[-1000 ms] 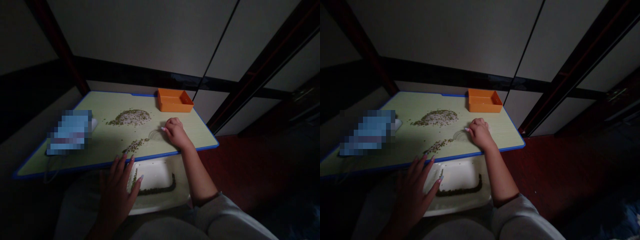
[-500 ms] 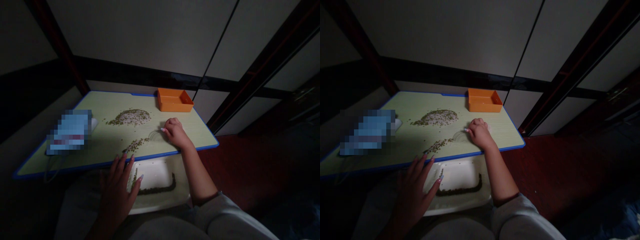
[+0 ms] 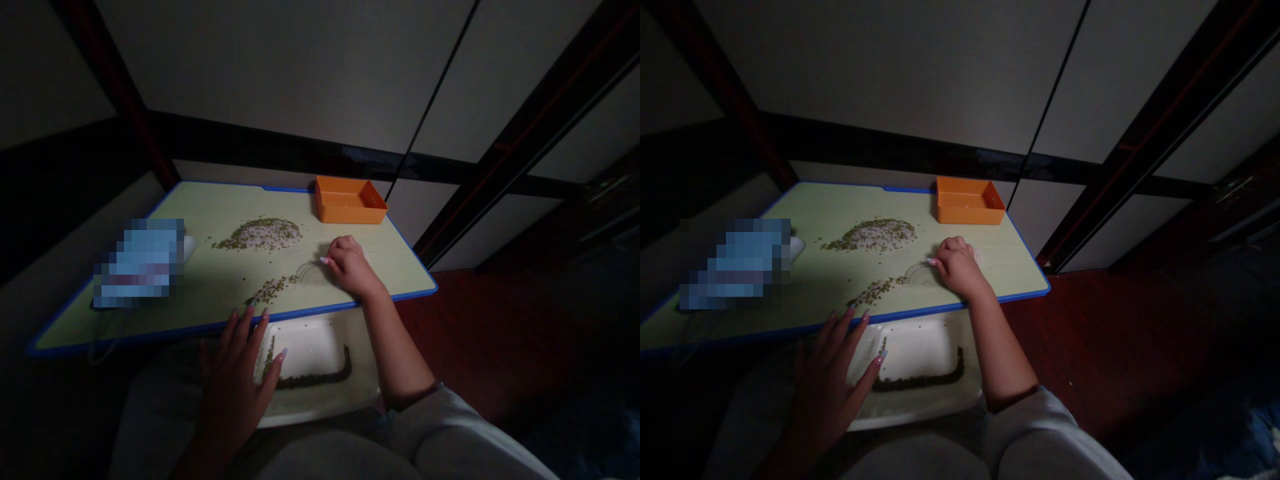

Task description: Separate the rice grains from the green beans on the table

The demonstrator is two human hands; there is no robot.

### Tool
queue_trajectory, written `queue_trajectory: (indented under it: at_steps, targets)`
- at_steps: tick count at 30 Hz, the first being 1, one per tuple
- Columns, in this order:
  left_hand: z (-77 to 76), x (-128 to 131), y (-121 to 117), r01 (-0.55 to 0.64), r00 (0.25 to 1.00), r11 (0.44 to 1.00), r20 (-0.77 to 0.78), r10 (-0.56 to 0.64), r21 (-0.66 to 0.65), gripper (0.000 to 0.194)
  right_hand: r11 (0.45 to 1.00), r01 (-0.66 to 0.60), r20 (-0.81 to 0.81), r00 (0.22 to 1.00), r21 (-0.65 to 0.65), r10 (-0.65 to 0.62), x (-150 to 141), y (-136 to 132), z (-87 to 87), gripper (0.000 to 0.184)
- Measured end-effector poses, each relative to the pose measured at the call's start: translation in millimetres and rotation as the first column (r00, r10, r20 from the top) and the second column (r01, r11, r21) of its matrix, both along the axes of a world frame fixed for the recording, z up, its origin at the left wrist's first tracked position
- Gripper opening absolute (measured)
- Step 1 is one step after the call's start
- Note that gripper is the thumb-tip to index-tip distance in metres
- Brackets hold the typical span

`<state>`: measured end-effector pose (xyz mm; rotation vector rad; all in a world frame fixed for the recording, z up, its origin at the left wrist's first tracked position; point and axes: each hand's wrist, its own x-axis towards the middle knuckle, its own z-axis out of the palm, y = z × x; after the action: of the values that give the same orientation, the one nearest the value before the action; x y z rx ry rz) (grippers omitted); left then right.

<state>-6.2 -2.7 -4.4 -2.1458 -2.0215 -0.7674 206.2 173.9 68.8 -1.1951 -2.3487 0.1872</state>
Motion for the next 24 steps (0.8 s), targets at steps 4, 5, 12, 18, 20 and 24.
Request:
queue_trajectory:
  at_steps: [4, 5, 12, 18, 20, 24]
  targets:
    - [-1.3, -1.1, 0.5, 0.006, 1.0, 1.0, 0.012, -0.006, 0.006, 0.057, 1.0, -0.01, 0.009, 1.0, 0.019, 0.01, -1.6, -1.2, 0.9, 0.021]
    - [-1.3, -1.2, 0.6, 0.009, 1.0, 1.0, 0.012, -0.009, 0.01, 0.058, 1.0, -0.006, 0.009, 1.0, 0.025, 0.005, -1.9, -1.3, 1.0, 0.021]
    - [0.8, 0.4, 0.8, 0.009, 1.0, 1.0, 0.008, -0.009, 0.009, 0.056, 0.999, 0.011, 0.007, 1.0, 0.044, -0.011, -3.0, -1.8, 1.1, 0.02]
    - [1.4, 1.0, -0.4, 0.005, 1.0, 1.0, 0.002, -0.005, 0.01, 0.056, 1.0, -0.004, 0.011, 1.0, 0.031, 0.004, -3.2, -2.5, 2.4, 0.021]
    - [1.3, 0.7, -0.5, 0.002, 1.0, 1.0, 0.003, -0.002, 0.01, 0.056, 1.0, -0.004, 0.01, 1.0, 0.028, 0.004, -2.6, -2.1, 2.3, 0.021]
    - [0.5, -0.3, 0.3, 0.011, 1.0, 1.0, 0.002, -0.011, 0.022, 0.056, 1.0, -0.009, 0.0, 1.0, 0.026, 0.009, -1.8, -1.0, 0.7, 0.02]
